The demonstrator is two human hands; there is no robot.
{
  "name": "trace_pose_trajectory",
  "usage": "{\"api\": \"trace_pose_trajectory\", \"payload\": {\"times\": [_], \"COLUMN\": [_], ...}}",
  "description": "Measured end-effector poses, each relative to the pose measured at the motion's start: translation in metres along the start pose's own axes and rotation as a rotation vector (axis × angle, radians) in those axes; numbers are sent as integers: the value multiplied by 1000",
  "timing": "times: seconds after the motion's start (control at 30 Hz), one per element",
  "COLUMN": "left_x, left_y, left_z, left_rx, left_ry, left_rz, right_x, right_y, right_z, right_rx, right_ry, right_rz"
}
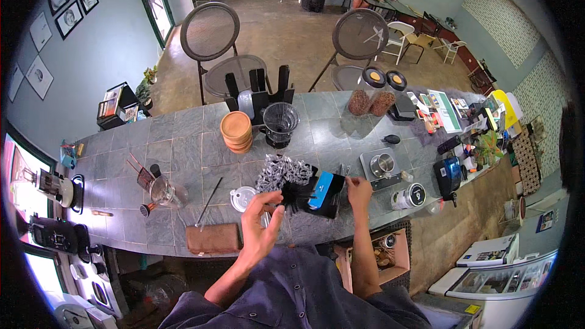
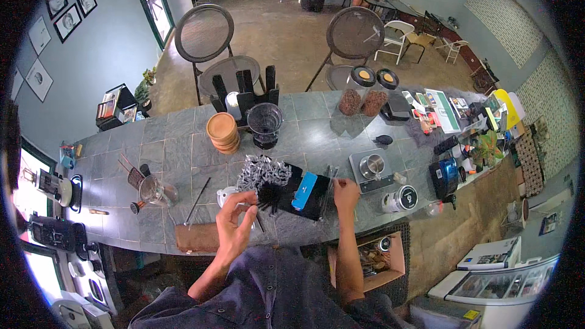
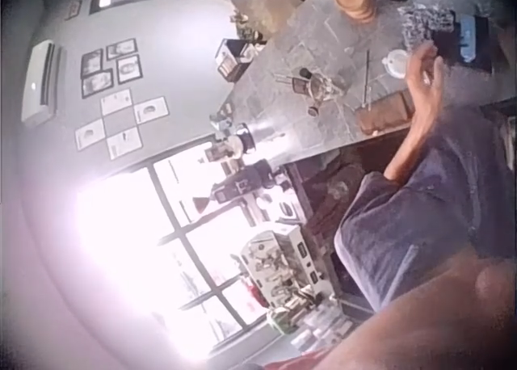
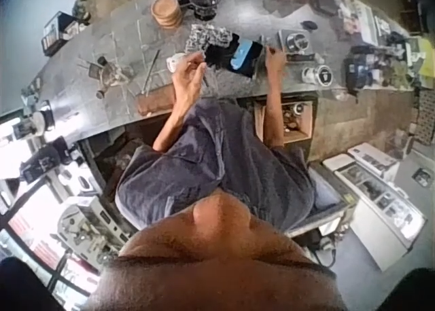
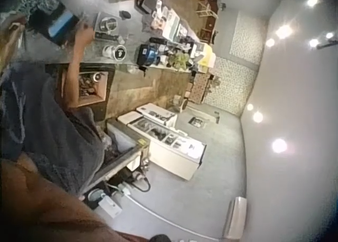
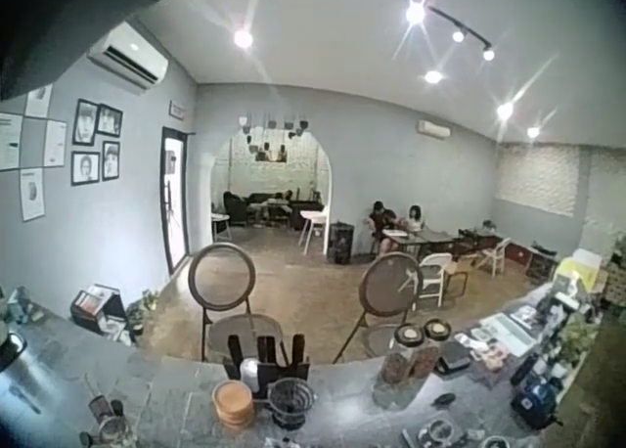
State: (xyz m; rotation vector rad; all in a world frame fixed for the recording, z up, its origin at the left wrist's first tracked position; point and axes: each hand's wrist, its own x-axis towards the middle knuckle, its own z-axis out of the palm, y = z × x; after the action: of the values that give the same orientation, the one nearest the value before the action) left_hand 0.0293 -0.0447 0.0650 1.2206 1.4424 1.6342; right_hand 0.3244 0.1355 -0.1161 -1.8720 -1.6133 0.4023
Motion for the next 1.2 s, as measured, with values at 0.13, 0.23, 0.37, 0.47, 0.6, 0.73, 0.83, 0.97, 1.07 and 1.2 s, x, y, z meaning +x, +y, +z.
{"api": "trace_pose_trajectory", "payload": {"times": [0.13,0.23,0.37,0.47,0.6,0.73,0.83,0.97,1.07,1.2], "left_x": [-2,-4,-6,-5,-5,-2,-1,2,2,1], "left_y": [4,0,1,-3,-2,-2,1,0,0,1], "left_z": [-1,-2,-4,-7,-5,-6,-5,-3,-8,-10], "left_rx": [35,20,-3,-29,-27,-16,-33,-84,-112,-99], "left_ry": [-14,-8,16,31,22,12,24,74,88,103], "left_rz": [-3,-6,-28,-31,-55,-51,-61,-38,-53,-62], "right_x": [1,9,14,19,22,10,-24,-57,-66,-79], "right_y": [0,5,3,-7,-21,-96,-183,-208,-208,-204], "right_z": [21,25,12,-3,-31,-86,-141,-133,-104,-68], "right_rx": [-80,-135,-86,-14,294,807,988,962,717,517], "right_ry": [-43,-29,149,135,146,75,25,93,91,34], "right_rz": [94,85,2,-8,-15,1,-60,-410,-694,-803]}}
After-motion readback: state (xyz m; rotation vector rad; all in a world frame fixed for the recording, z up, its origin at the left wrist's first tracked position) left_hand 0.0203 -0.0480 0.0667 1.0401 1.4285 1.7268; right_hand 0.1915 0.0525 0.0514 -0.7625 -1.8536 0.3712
